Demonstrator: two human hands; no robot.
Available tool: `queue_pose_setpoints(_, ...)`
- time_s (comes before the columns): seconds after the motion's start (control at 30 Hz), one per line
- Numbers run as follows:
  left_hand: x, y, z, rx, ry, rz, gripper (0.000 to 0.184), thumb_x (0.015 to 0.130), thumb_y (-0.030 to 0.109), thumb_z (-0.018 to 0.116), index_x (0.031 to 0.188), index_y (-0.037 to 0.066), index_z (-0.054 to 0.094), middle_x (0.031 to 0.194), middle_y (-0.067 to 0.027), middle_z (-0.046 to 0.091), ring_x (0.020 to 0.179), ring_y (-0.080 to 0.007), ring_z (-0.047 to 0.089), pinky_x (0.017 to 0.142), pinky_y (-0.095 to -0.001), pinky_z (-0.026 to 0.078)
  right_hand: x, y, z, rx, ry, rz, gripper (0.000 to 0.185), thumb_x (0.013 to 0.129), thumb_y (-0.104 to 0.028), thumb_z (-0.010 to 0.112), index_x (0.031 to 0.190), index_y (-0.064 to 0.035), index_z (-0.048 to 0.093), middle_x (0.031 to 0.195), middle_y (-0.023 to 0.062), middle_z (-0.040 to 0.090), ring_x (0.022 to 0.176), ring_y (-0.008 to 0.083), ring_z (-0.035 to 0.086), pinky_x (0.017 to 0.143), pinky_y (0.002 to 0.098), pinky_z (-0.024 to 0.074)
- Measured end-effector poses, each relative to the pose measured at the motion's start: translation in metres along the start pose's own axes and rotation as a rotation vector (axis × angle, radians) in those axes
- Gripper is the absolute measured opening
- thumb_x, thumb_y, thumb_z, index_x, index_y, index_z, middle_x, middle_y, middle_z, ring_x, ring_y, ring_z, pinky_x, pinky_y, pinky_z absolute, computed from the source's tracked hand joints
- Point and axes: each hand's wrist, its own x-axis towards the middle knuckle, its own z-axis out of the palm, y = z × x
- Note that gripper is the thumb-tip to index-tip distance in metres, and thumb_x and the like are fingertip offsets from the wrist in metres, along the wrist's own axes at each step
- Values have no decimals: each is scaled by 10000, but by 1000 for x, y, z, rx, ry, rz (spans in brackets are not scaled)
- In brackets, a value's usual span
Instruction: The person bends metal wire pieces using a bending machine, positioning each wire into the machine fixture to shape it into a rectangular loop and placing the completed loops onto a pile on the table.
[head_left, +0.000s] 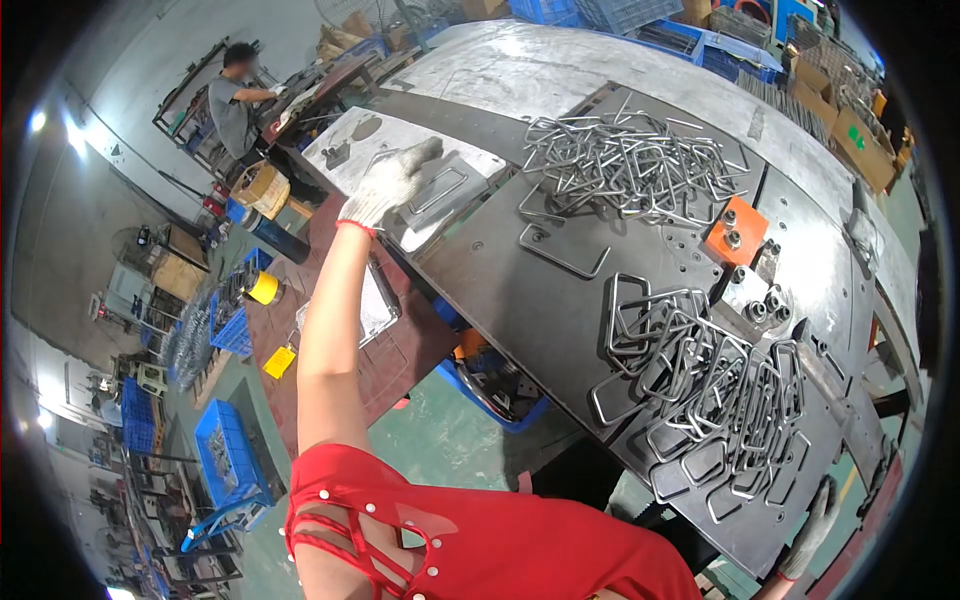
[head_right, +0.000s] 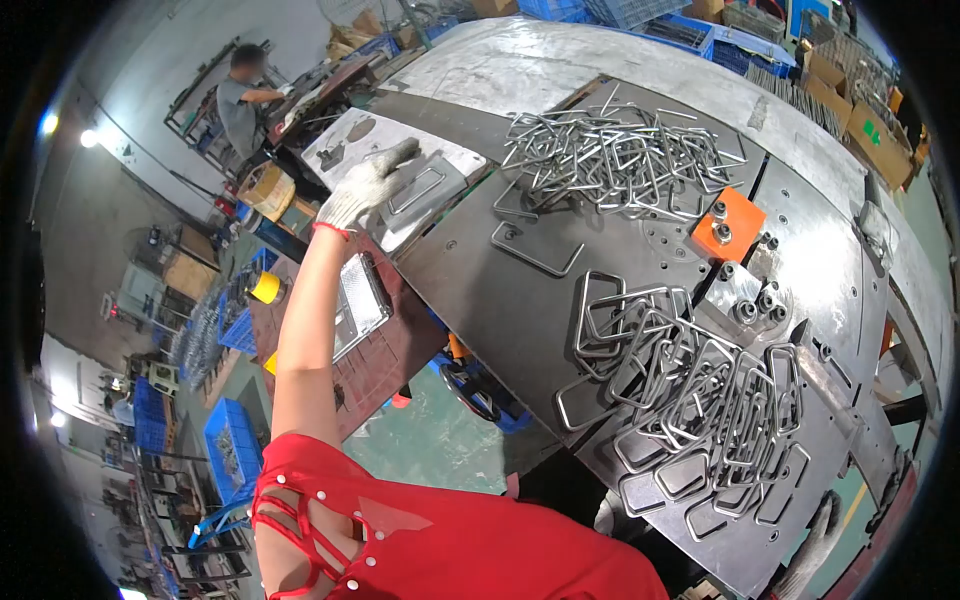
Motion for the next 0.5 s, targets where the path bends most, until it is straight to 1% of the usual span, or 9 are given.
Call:
queue_pose_setpoints(0.03,-4,-6,-4,-27,-31,-20,600,905,215,575,1487,142,448,1503,-102,488,1377,-287,468,1160,-365,350,1,3,-1,3,-6,4,489,1015,-319,581,1354,33,559,1252,85,635,1058,136,579,896,266,460)
queue_pose_setpoints(0.07,-6,-21,2,-76,-62,-73,704,898,325,645,1525,142,383,1514,-104,476,1402,-280,438,1157,-365,346,1,7,1,19,33,-22,491,1014,-320,579,1344,43,561,1206,83,647,1002,133,576,850,268,458)
queue_pose_setpoints(0.13,-13,-36,10,0,-75,-164,763,878,444,653,1535,186,364,1505,-87,488,1380,-308,460,1129,-382,377,2,12,8,51,110,-78,496,1013,-324,575,1323,62,566,1115,79,670,891,128,569,758,272,456)
queue_pose_setpoints(0.17,-18,-42,15,38,-82,-210,795,868,504,657,1540,208,355,1500,-78,493,1368,-322,472,1116,-391,393,3,10,8,41,95,-72,497,1013,-323,574,1326,63,564,1126,83,671,903,131,575,768,274,459)
queue_pose_setpoints(0.2,-22,-42,17,26,-60,-209,816,869,553,649,1548,224,339,1509,-88,480,1381,-331,456,1130,-399,377,2,7,6,32,80,-65,499,1014,-323,573,1329,63,562,1138,88,672,915,134,581,779,275,463)
queue_pose_setpoints(0.3,-32,-36,19,-6,-27,-244,846,872,545,652,1555,170,321,1525,-105,459,1391,-321,448,1138,-395,369,-1,-3,3,-6,37,-39,500,1015,-321,573,1333,65,557,1170,101,670,950,145,595,813,278,473)
queue_pose_setpoints(0.4,-37,-44,22,-257,35,-190,885,871,535,659,1556,102,303,1542,-127,431,1413,-308,423,1156,-379,345,-2,-6,4,-17,46,-38,502,1016,-323,573,1333,65,554,1197,109,662,993,155,602,852,283,476)
queue_pose_setpoints(0.47,-35,-61,37,-273,19,-174,904,870,524,665,1556,74,288,1548,-133,422,1425,-299,406,1165,-367,331,-3,-6,4,-17,38,-31,503,1018,-327,572,1335,64,551,1211,113,655,1017,160,601,871,287,475)
queue_pose_setpoints(0.5,-37,-55,37,-281,10,-169,913,869,519,668,1557,60,281,1551,-137,418,1432,-294,398,1169,-361,323,-3,-8,3,-19,19,-22,504,1019,-328,571,1336,63,549,1217,114,652,1025,161,599,878,290,474)
